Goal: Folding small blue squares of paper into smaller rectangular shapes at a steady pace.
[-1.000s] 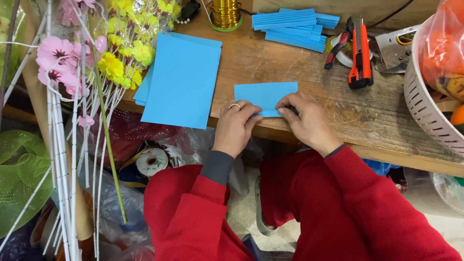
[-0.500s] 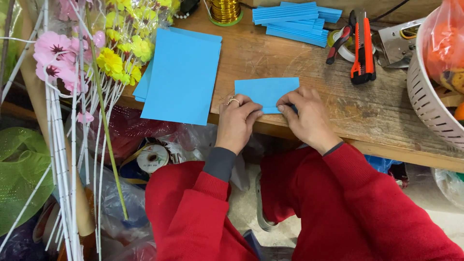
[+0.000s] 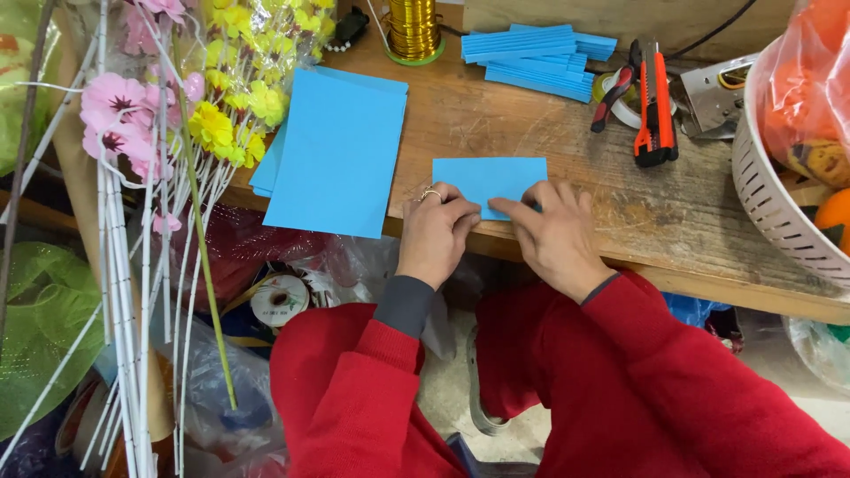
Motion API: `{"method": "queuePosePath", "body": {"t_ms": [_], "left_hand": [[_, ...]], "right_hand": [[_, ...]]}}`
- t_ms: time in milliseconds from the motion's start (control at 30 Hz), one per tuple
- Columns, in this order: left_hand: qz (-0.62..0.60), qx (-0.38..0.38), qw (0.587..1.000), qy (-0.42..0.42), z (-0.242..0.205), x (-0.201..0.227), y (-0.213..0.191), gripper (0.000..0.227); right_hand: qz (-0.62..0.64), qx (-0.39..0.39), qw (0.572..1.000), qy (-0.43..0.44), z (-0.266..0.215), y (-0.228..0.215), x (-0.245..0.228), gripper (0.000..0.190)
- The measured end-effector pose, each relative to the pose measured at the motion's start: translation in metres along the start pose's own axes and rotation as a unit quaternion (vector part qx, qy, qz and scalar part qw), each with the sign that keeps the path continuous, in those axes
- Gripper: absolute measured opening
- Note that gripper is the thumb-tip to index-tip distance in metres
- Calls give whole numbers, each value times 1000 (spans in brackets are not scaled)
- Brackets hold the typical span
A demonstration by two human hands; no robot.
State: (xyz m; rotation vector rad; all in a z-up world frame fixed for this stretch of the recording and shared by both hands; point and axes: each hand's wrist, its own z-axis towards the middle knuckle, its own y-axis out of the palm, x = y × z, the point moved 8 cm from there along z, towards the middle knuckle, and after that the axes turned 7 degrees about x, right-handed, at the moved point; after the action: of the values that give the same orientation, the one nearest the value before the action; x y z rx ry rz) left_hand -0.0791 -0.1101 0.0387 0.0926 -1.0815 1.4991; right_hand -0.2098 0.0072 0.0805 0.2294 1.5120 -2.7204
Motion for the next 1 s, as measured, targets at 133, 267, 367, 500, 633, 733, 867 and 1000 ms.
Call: {"method": "queuePosePath", "body": {"t_ms": [133, 267, 367, 500, 633, 733, 867, 1000], "left_hand": [[2, -8, 1000, -4, 1, -2, 1, 4], [4, -8, 1000, -1, 3, 5, -5, 3], [7, -16, 1000, -1, 3, 5, -4, 3], [10, -25, 1000, -2, 4, 3, -5, 4], [21, -20, 1000, 9, 3, -1, 0, 4], [73, -13, 997, 23, 2, 11, -10, 8], [139, 3, 988, 62, -3, 23, -13, 13], [199, -2, 975, 98, -5, 58, -19, 29]], "right_hand": [[-55, 19, 996, -67, -6, -5, -18, 33], [-62, 8, 996, -65, -9, -4, -23, 38], [-68, -15, 996, -64, -7, -10, -24, 36], [-83, -38, 994, -65, -9, -20, -6, 35], [-119, -35, 990, -64, -25, -42, 19, 34], [-107, -24, 992, -55, -23, -49, 16, 35], [-96, -28, 994, -41, -32, -39, 27, 35], [-97, -64, 993, -14, -37, -30, 41, 35]]}}
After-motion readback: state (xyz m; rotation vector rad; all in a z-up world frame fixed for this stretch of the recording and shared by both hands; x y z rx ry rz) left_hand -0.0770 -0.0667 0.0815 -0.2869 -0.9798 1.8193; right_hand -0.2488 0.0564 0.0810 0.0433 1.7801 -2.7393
